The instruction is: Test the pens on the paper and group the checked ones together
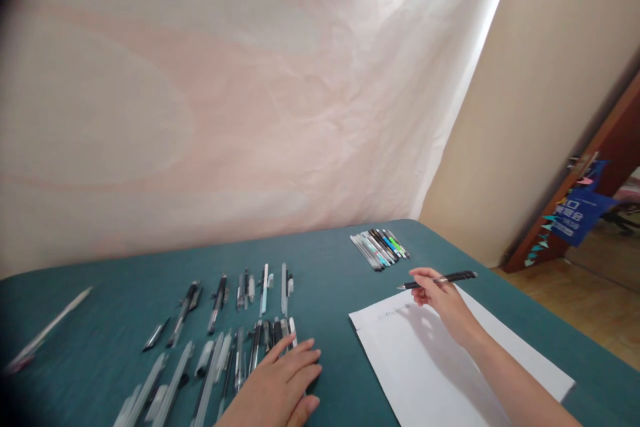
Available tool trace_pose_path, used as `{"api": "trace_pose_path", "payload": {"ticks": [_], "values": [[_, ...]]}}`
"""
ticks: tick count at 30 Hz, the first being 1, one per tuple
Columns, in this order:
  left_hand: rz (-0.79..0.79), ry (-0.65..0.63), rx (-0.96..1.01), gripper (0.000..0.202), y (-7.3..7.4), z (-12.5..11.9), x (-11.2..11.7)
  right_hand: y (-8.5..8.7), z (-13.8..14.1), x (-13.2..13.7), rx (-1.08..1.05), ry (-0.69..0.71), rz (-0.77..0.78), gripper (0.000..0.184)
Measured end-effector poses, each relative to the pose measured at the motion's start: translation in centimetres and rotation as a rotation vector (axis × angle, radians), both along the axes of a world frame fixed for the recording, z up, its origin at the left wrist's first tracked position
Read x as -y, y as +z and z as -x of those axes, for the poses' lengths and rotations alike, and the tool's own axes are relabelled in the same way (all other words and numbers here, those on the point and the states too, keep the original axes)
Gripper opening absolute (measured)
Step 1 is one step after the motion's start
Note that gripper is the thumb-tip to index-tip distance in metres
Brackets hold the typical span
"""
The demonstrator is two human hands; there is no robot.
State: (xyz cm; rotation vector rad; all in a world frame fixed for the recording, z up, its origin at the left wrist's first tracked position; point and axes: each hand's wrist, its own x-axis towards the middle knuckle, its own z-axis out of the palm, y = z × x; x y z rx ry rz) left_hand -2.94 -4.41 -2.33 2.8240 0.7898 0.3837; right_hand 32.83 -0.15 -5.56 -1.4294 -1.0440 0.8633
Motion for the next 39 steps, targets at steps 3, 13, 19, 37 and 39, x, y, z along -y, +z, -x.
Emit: {"api": "trace_pose_path", "payload": {"ticks": [3, 13, 19, 37, 39], "values": [[-0.034, -0.014, -0.030, 0.030, 0.3, 0.0, 0.0, -1.7, -1.3, 0.0, 0.022, 0.050, 0.061, 0.029], [-0.107, -0.016, 0.008, 0.038, -2.2, -0.1, -0.3, -2.4, -1.6, 0.8, 0.571, -0.044, 0.017, 0.022], [-0.090, -0.016, -0.031, 0.037, -0.6, -0.2, 0.0, -2.9, -2.4, 0.9, 0.652, -0.067, 0.001, 0.020], [-0.080, 0.005, -0.024, 0.034, 0.0, -0.3, 0.3, -3.1, -2.3, 1.0, 0.708, -0.041, -0.008, 0.019], [-0.077, 0.001, -0.019, 0.035, 0.0, -0.3, 0.3, -3.0, -2.3, 1.0, 0.709, -0.045, -0.011, 0.019]]}}
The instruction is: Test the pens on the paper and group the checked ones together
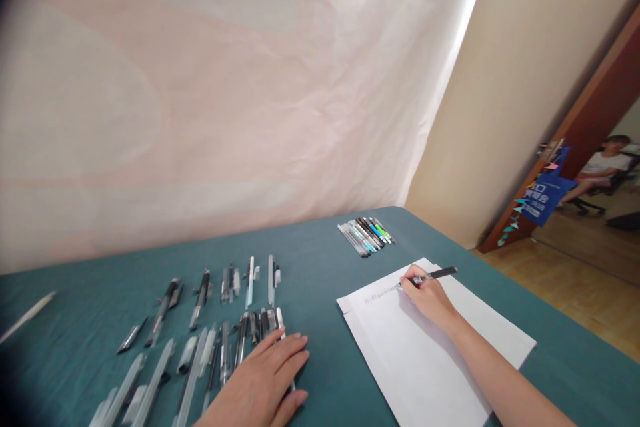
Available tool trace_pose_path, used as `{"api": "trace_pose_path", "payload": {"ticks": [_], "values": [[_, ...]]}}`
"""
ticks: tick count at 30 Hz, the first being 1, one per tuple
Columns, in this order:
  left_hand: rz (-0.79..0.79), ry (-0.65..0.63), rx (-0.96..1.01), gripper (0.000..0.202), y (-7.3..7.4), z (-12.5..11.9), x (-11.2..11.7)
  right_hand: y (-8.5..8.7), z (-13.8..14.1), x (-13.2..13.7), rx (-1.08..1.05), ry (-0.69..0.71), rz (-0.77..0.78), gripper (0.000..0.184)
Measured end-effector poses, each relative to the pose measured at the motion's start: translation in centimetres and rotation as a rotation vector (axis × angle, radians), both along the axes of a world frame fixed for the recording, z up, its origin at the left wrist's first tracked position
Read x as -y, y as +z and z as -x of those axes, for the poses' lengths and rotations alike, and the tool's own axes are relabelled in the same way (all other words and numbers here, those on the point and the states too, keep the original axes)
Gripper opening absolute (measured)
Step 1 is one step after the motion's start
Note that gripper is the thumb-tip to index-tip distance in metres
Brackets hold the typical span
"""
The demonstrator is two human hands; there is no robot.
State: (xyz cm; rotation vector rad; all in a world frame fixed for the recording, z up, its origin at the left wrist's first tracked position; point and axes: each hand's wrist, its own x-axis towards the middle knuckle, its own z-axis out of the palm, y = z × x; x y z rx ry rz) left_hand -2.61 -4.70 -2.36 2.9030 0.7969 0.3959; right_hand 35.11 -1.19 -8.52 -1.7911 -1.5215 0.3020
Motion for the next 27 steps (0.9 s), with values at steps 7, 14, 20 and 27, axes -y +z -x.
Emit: {"api": "trace_pose_path", "payload": {"ticks": [7, 14, 20, 27], "values": [[0.015, 0.007, -0.022, 0.034, 0.24, -0.03, 0.01, 0.15, -0.04, 0.08, -0.002, 0.019, 0.003, 0.019], [-0.007, 0.001, -0.004, 0.035, -0.04, 0.05, -0.06, 0.02, -0.10, -0.02, -0.010, 0.021, -0.004, 0.017], [0.019, 0.001, -0.058, 0.035, 0.30, -0.04, 0.00, 0.08, -0.05, -0.04, -0.018, 0.022, -0.012, 0.016], [0.034, 0.003, -0.014, 0.035, 0.24, 0.05, 0.04, 0.17, 0.03, 0.14, -0.032, 0.017, -0.004, 0.018]]}}
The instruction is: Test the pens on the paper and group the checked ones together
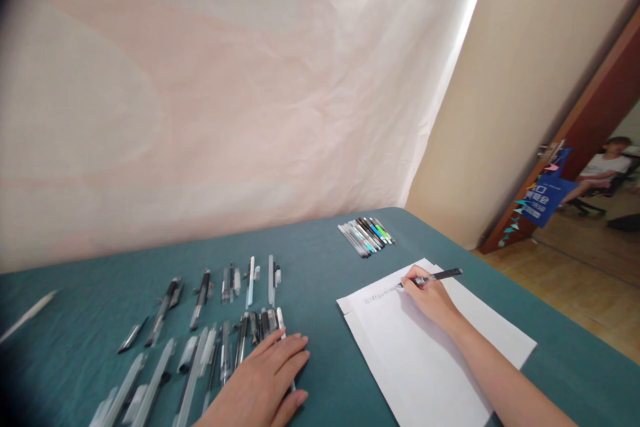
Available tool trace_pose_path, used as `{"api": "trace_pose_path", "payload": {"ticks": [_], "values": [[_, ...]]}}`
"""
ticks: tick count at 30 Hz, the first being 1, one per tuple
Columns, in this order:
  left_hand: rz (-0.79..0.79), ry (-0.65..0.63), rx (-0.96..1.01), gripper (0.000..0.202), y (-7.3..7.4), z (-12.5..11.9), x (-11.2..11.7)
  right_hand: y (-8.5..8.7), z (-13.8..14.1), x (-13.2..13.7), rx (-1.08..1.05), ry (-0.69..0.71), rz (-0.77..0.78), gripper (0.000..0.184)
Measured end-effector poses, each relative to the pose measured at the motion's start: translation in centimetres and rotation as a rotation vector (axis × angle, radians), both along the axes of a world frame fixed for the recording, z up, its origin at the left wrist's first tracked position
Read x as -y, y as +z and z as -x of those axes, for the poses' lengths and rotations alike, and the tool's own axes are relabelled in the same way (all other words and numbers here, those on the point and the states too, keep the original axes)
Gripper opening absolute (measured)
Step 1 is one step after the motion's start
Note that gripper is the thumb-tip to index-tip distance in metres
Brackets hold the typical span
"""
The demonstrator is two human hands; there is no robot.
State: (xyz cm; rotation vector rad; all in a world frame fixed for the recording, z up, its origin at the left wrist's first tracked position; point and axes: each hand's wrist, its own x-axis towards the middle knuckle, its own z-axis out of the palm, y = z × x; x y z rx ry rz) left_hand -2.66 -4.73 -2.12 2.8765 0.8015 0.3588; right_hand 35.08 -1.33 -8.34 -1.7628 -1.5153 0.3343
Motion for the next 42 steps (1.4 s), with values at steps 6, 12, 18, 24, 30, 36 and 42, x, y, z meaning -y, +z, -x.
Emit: {"api": "trace_pose_path", "payload": {"ticks": [6, 12, 18, 24, 30, 36, 42], "values": [[-0.034, -0.007, 0.034, 0.033, 0.02, -0.05, -0.01, -0.04, -0.04, 0.00, 0.010, 0.018, 0.008, 0.018], [-0.034, 0.000, 0.001, 0.035, -0.17, -0.01, -0.07, -0.06, -0.15, -0.04, 0.020, 0.021, 0.000, 0.016], [-0.020, -0.006, 0.033, 0.034, -0.13, 0.00, -0.10, -0.14, -0.16, -0.18, 0.031, 0.002, -0.018, 0.014], [-0.010, -0.016, 0.032, 0.035, -0.10, 0.05, -0.16, -0.18, -0.02, -0.24, 0.029, -0.041, -0.029, 0.019], [-0.042, -0.016, 0.021, 0.035, -0.17, 0.01, -0.20, 0.29, 0.34, -0.08, 0.051, -0.032, -0.029, 0.018], [-0.056, -0.032, -0.046, 0.037, -0.35, 0.12, -0.28, 0.33, 0.34, 0.02, 0.061, -0.027, -0.018, 0.018], [-0.089, -0.044, 0.013, 0.035, -0.55, 0.17, -0.34, 0.26, 0.36, -0.01, 0.069, -0.035, -0.019, 0.018]]}}
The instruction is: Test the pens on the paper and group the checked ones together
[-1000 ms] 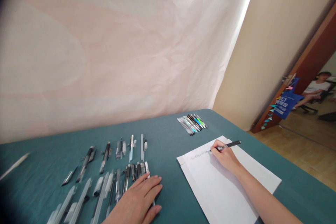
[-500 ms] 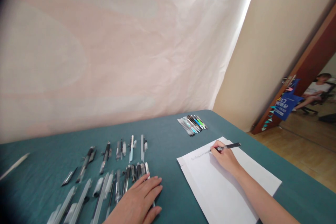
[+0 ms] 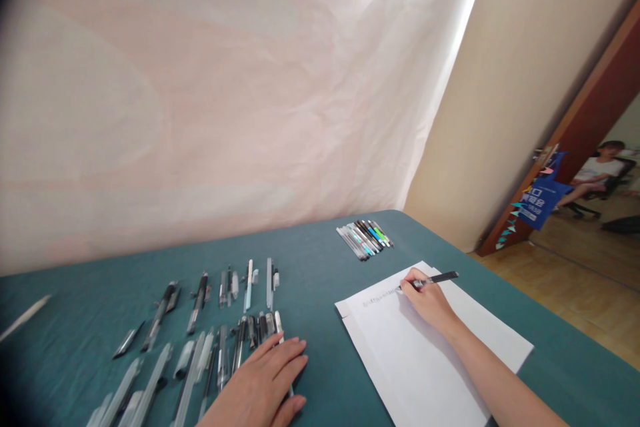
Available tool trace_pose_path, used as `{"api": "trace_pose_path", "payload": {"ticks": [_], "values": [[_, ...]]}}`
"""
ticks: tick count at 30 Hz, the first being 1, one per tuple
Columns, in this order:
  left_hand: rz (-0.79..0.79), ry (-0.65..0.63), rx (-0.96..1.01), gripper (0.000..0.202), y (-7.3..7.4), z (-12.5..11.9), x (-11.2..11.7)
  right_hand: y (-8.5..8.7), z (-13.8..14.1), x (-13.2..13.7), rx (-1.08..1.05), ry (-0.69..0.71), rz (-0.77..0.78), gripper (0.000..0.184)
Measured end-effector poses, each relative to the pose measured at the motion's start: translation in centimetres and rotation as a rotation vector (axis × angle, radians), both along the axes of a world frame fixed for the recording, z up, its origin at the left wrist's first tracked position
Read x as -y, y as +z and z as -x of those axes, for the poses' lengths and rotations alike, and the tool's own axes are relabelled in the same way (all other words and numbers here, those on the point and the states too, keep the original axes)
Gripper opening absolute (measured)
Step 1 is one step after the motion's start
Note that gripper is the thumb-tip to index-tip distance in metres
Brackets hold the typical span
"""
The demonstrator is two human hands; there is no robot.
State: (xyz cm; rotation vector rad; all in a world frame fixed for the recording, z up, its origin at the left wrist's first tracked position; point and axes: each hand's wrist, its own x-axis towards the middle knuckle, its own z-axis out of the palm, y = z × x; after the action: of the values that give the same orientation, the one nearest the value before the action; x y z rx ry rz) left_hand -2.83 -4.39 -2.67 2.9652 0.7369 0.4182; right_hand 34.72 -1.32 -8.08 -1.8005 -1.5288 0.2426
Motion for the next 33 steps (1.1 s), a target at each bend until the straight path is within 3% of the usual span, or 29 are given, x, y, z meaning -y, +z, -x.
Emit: {"api": "trace_pose_path", "payload": {"ticks": [16, 33], "values": [[0.078, 0.030, -0.042, 0.037, 0.18, -0.14, 0.08, -0.06, -0.04, -0.12, 0.004, 0.002, 0.001, 0.018], [0.054, 0.024, 0.010, 0.036, -0.21, -0.01, 0.01, 0.09, 0.04, 0.01, 0.022, 0.003, 0.007, 0.016]]}}
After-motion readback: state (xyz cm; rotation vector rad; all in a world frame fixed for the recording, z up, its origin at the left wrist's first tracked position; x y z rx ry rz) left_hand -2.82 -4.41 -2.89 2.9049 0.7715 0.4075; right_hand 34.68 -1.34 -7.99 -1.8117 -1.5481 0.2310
